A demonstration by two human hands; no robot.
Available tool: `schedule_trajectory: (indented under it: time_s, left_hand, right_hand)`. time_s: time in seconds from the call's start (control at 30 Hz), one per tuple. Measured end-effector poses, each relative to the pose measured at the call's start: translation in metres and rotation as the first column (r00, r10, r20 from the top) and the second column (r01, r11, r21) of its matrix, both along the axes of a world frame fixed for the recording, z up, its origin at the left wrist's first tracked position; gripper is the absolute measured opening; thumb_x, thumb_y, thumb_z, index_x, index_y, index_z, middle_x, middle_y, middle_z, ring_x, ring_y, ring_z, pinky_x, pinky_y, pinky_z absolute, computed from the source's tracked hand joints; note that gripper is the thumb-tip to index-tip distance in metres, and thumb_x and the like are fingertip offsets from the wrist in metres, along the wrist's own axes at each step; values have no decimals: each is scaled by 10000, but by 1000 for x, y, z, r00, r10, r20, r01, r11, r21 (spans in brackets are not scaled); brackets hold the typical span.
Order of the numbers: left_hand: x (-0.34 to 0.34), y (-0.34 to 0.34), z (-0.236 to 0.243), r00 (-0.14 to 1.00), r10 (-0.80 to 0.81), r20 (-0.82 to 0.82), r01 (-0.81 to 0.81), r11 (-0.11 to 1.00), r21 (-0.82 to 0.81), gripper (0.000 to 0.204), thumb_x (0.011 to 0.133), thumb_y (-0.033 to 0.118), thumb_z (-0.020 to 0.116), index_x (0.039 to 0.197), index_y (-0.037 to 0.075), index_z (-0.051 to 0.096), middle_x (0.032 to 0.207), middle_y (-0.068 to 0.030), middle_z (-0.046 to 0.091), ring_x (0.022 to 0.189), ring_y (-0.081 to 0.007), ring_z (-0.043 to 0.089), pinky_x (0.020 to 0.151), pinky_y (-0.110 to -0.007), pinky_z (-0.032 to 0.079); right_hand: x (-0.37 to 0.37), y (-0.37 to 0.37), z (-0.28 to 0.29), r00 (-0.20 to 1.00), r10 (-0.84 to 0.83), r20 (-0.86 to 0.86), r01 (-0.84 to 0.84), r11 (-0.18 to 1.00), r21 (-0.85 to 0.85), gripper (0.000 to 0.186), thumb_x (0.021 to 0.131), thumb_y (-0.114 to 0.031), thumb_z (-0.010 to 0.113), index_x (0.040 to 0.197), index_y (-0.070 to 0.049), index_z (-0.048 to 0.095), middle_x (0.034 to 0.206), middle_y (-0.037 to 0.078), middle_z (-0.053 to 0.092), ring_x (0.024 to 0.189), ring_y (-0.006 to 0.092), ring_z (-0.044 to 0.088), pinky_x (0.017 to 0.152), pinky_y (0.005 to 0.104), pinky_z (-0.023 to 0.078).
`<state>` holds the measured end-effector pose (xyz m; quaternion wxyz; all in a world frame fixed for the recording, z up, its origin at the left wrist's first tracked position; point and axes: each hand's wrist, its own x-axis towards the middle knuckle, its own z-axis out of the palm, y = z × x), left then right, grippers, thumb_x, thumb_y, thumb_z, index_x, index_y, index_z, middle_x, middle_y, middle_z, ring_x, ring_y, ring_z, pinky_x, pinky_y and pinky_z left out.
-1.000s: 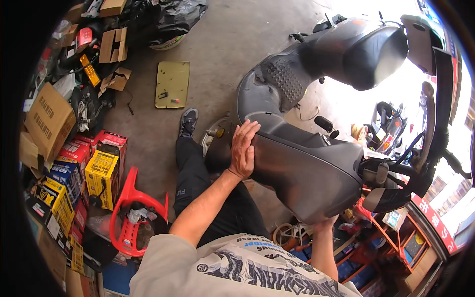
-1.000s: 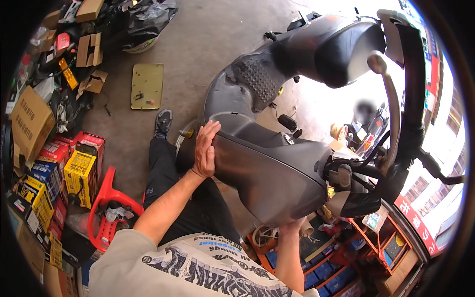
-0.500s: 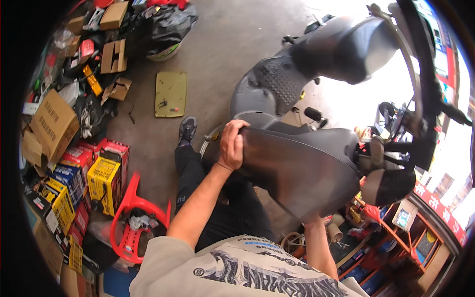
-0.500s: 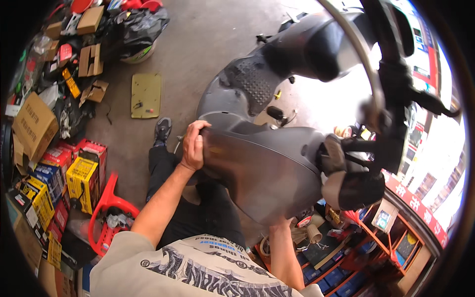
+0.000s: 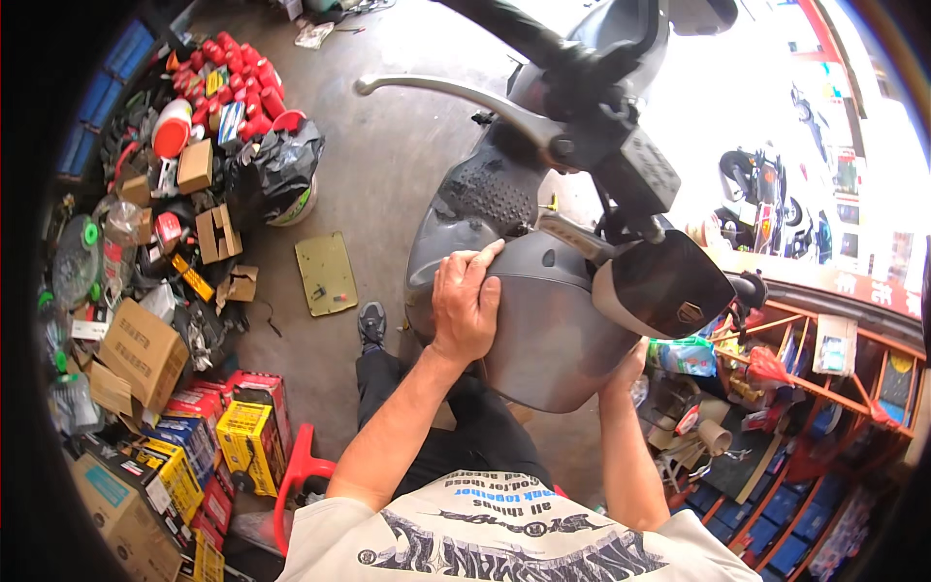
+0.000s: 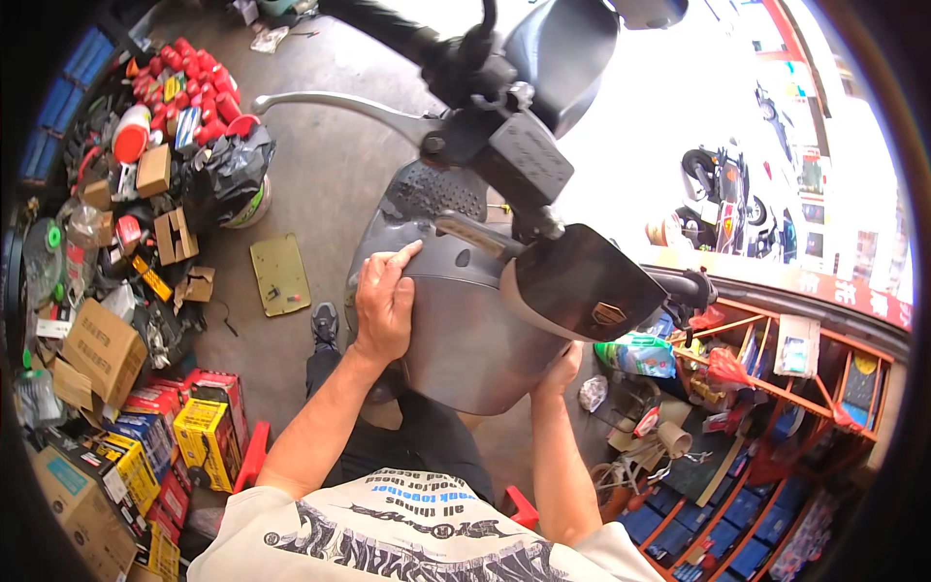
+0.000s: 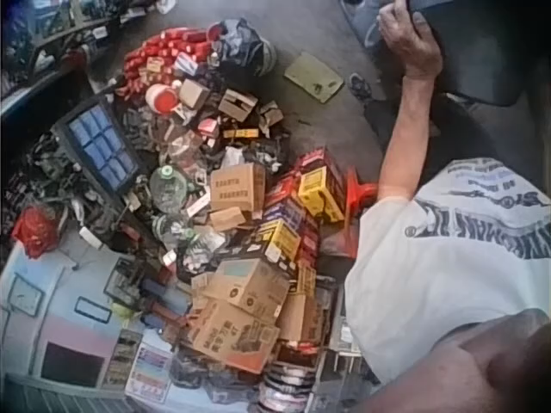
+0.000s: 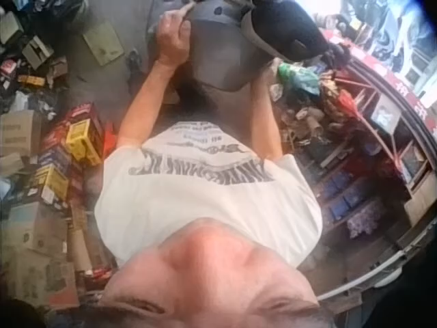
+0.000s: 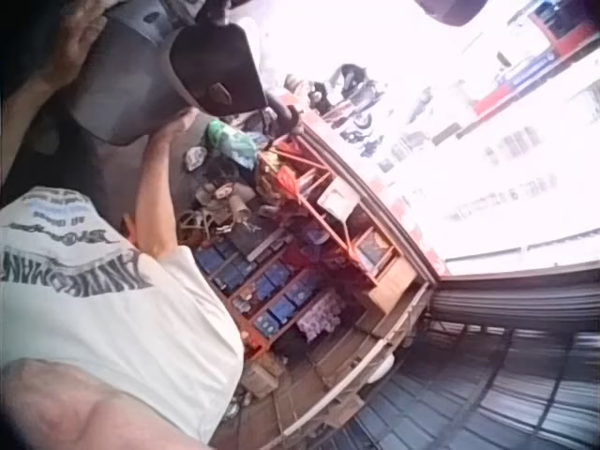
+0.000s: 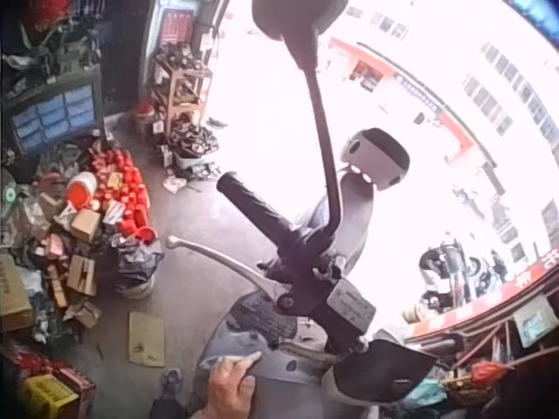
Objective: Attaching body panels and maintaining the front wheel area of a scooter.
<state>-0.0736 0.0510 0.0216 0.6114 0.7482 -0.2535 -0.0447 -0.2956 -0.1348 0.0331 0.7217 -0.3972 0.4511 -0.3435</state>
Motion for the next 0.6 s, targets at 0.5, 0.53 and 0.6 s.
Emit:
schedule_trajectory:
  time_s: [0.5, 0.53, 0.6]
  left_hand:
    - [-16, -1, -2, 996, 89, -30, -84, 987, 135, 474, 1001, 300, 354, 1313, -38, 473, 1310, -185, 486, 1247, -303, 423, 1059, -385, 306]
    - [-28, 2, -1, 999, 48, -8, -46, 989, 144, 474, 1001, 300, 354, 1313, -38, 473, 1310, -185, 486, 1247, -303, 423, 1059, -385, 306]
    - [-60, 12, 3, 985, 89, -149, -59, 979, 197, 552, 1015, 349, 329, 1404, -43, 336, 1444, -177, 356, 1355, -299, 308, 1121, -394, 221]
  right_hand:
    - [8, 3, 1, 929, -176, -325, 54, 935, -351, 418, 1017, -269, 319, 1092, 26, 606, 1069, 107, 633, 1017, 197, 557, 933, 306, 409]
    - [11, 4, 6, 911, -192, -364, 70, 944, -323, 419, 1021, -270, 326, 1102, 30, 607, 1066, 112, 631, 1015, 201, 557, 932, 301, 410]
    - [5, -2, 4, 939, -184, -291, 89, 946, -311, 427, 1025, -277, 327, 1105, 32, 610, 1068, 115, 634, 1017, 199, 560, 932, 304, 413]
